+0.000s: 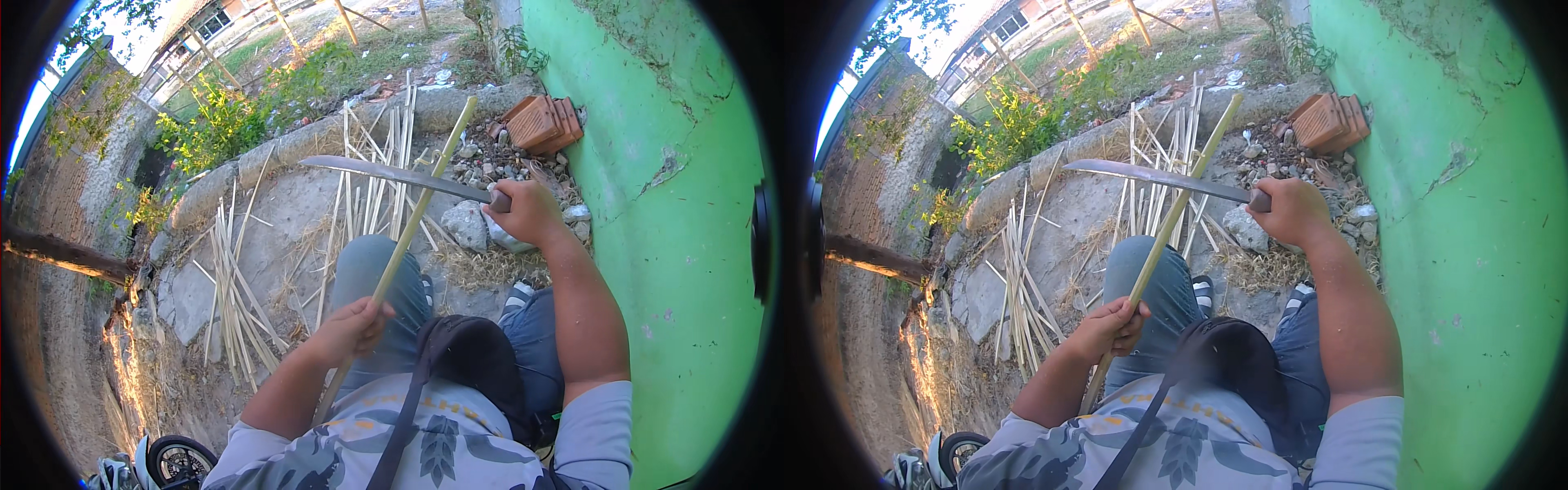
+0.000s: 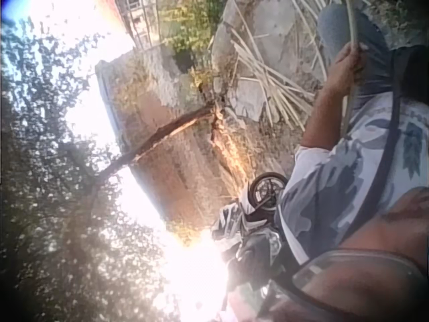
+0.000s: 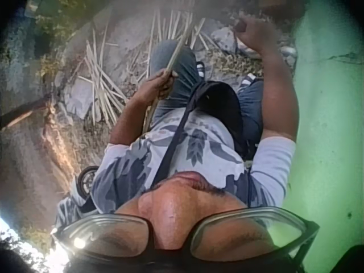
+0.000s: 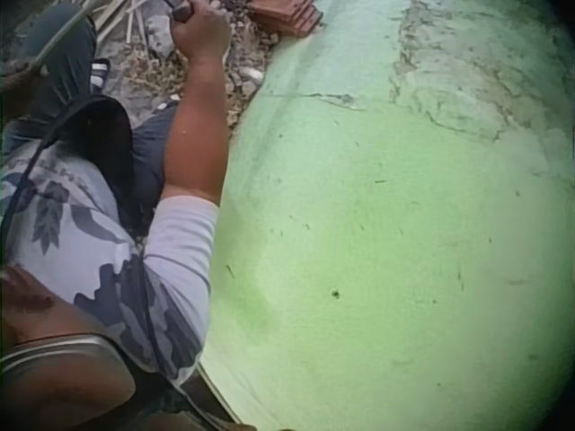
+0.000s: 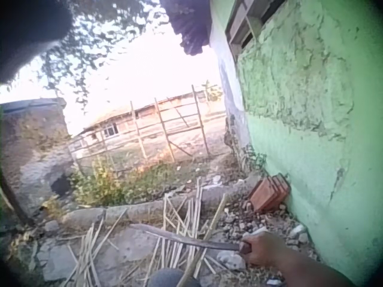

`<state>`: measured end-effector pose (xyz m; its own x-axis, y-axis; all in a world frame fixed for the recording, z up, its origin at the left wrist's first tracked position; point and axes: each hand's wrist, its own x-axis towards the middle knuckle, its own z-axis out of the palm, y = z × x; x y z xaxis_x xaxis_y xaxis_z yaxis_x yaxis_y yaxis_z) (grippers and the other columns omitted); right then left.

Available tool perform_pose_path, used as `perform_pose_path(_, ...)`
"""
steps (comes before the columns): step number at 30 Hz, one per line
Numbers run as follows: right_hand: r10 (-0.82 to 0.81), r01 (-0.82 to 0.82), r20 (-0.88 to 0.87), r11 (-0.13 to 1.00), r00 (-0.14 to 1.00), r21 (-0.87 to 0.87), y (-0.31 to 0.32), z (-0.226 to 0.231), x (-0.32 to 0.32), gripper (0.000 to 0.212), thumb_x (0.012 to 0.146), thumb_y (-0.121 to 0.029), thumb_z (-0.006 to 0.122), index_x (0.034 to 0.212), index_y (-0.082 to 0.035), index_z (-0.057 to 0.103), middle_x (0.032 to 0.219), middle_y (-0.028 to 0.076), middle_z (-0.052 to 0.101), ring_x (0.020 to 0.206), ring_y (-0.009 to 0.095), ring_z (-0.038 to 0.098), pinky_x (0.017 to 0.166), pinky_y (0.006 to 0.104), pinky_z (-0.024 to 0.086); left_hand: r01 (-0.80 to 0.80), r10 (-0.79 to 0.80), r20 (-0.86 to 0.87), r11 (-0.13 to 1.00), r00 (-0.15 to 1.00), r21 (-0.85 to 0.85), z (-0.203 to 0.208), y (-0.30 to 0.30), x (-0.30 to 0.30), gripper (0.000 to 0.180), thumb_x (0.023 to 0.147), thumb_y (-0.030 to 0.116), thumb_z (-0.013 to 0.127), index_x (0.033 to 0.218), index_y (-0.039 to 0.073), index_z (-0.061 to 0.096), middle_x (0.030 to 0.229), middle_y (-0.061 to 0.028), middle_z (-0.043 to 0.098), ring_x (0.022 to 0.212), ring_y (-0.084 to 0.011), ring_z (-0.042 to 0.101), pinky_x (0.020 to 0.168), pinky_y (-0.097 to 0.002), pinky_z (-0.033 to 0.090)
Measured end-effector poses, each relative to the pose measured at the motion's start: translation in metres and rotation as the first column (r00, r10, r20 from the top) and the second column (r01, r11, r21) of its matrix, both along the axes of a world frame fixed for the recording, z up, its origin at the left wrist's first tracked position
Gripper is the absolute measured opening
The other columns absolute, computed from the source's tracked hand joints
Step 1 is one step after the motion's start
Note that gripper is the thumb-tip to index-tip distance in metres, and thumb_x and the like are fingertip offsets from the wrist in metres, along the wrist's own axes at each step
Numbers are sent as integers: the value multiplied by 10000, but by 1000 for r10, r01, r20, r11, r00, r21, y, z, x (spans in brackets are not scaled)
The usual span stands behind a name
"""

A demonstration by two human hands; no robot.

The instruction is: The person scrapes and trims bamboo sticks one by one using a machete and places them onto a pile on the ground.

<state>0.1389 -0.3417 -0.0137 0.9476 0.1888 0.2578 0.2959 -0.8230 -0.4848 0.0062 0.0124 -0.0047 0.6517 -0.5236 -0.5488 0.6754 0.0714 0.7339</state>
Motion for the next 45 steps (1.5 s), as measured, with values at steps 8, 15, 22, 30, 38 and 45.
perform_pose_path(8,-5,4,-14,998,1000,-65,1,-1,2,271,791,-363,779,894,-125,699,812,156,707,808,380,691,711,492,535,-46,48,-42,998,998,30,-3,2,-1,331,1094,394,380,1168,106,526,701,41,321,522,-72,284,447,-233,261)
perform_pose_path(15,1,-1,-4,998,1000,-57,-1,3,1,270,787,-364,781,889,-128,696,802,143,708,801,371,691,708,485,536,-76,78,-11,988,997,138,5,-9,0,318,1096,398,370,1125,121,525,688,43,312,511,-69,278,443,-235,261)
perform_pose_path(22,-13,13,0,998,1000,-63,-1,5,0,272,786,-362,783,873,-123,688,792,133,706,789,363,691,699,479,535,-52,52,-9,998,999,36,-3,0,2,314,1099,394,358,1128,127,522,710,40,324,523,-74,281,458,-236,268)
perform_pose_path(30,-3,2,-3,995,1000,-101,1,5,0,287,788,-372,785,871,-122,671,792,132,706,792,361,693,705,482,533,-111,117,-44,988,992,107,2,-6,1,349,1084,440,385,1126,119,516,707,48,311,519,-60,254,463,-234,244)
perform_pose_path(38,18,-16,20,994,1000,-112,0,4,3,251,794,-330,764,874,-115,662,791,132,706,791,364,696,706,478,539,13,-21,-54,990,998,-142,-8,-1,5,390,1010,543,517,1055,159,462,713,69,326,520,-31,246,437,-204,200)
perform_pose_path(45,-95,98,48,992,994,-74,-17,-1,10,163,792,-243,713,870,-112,655,801,135,709,806,356,703,715,482,544,51,-53,-22,995,998,-89,-8,-4,2,341,1015,505,534,1037,175,452,736,67,342,528,-32,256,438,-201,200)
